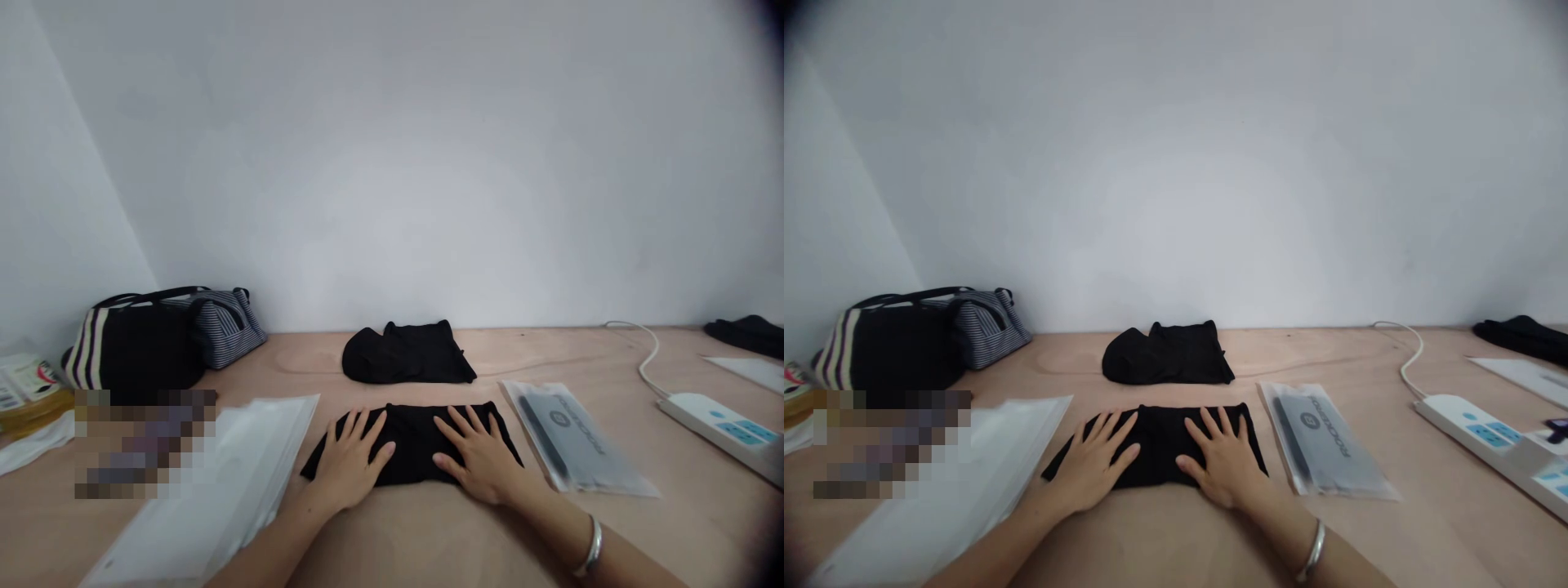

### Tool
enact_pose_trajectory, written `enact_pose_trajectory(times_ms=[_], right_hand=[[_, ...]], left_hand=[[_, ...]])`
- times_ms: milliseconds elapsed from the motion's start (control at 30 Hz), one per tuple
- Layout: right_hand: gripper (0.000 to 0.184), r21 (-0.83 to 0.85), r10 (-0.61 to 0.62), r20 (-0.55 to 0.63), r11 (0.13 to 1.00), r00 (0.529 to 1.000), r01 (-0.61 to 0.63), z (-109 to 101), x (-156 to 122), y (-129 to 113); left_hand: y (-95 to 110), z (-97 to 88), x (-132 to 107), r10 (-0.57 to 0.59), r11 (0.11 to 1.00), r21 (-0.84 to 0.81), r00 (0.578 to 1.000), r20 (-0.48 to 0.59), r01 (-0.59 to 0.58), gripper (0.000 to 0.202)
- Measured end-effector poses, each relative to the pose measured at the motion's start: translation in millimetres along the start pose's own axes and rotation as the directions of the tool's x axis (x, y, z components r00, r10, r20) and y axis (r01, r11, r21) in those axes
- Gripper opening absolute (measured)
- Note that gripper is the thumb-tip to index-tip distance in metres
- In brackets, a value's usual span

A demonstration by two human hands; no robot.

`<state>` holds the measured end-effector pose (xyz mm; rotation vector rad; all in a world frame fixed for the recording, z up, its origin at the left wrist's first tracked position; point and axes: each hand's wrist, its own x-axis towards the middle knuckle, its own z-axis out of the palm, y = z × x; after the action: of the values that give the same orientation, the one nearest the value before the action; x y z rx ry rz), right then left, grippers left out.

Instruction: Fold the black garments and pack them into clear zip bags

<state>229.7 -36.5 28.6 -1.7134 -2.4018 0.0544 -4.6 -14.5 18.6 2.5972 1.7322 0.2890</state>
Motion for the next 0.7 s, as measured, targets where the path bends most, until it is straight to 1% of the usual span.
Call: enact_pose_trajectory(times_ms=[67, 100, 167, 233, 300, 367, 433, 500, 567, 633, 700], right_hand=[[0.067, 0.027, 0.050, 0.108, 0.998, 0.993, -0.053, 5.3, -1.3, 5.8], [0.069, 0.038, 0.066, 0.147, 0.997, 0.987, -0.072, 5.5, -0.6, 8.2], [0.072, 0.044, 0.076, 0.193, 0.995, 0.978, -0.086, 1.7, 2.8, 8.7], [0.071, 0.042, 0.066, 0.177, 0.996, 0.982, -0.074, -5.2, 7.9, 1.4], [0.065, 0.058, 0.015, 0.110, 0.998, 0.994, -0.021, -10.8, 13.7, -13.0], [0.058, 0.097, -0.044, 0.046, 0.995, 0.998, 0.040, -12.0, 19.6, -30.9], [0.056, 0.132, -0.080, 0.020, 0.988, 0.997, 0.076, -7.8, 25.1, -47.8], [0.060, 0.151, -0.102, 0.042, 0.984, 0.994, 0.094, 0.5, 29.7, -60.6], [0.064, 0.161, -0.115, 0.098, 0.982, 0.989, 0.098, 10.4, 33.5, -68.6], [0.066, 0.169, -0.110, 0.137, 0.982, 0.984, 0.086, 19.4, 36.5, -73.3], [0.068, 0.173, -0.108, 0.134, 0.981, 0.985, 0.084, 25.5, 38.7, -76.5]], left_hand=[[-3.5, 5.6, 0.9, -0.015, 1.000, 0.005, 0.999, 0.048, 0.015, 0.059], [-4.6, 6.0, 1.7, -0.014, 1.000, 0.003, 0.999, 0.052, 0.014, 0.059], [-6.0, 2.3, 2.8, -0.038, 0.999, 0.009, 0.999, 0.024, 0.038, 0.057], [-7.8, -5.3, 2.7, -0.092, 0.995, 0.023, 0.995, -0.033, 0.093, 0.050], [-11.0, -14.1, 1.5, -0.161, 0.986, 0.032, 0.984, -0.072, 0.164, 0.043], [-14.8, -21.2, -0.5, -0.234, 0.971, 0.036, 0.971, -0.049, 0.235, 0.042], [-18.1, -25.6, -2.6, -0.298, 0.953, 0.048, 0.955, -0.006, 0.298, 0.046], [-20.3, -28.1, -4.2, -0.339, 0.940, 0.057, 0.941, 0.022, 0.337, 0.049], [-22.1, -30.6, -5.3, -0.360, 0.933, 0.050, 0.932, 0.050, 0.357, 0.048], [-24.4, -35.0, -6.2, -0.366, 0.931, 0.029, 0.926, 0.091, 0.365, 0.044], [-27.4, -41.8, -7.4, -0.354, 0.934, 0.002, 0.928, 0.118, 0.356, 0.039]])
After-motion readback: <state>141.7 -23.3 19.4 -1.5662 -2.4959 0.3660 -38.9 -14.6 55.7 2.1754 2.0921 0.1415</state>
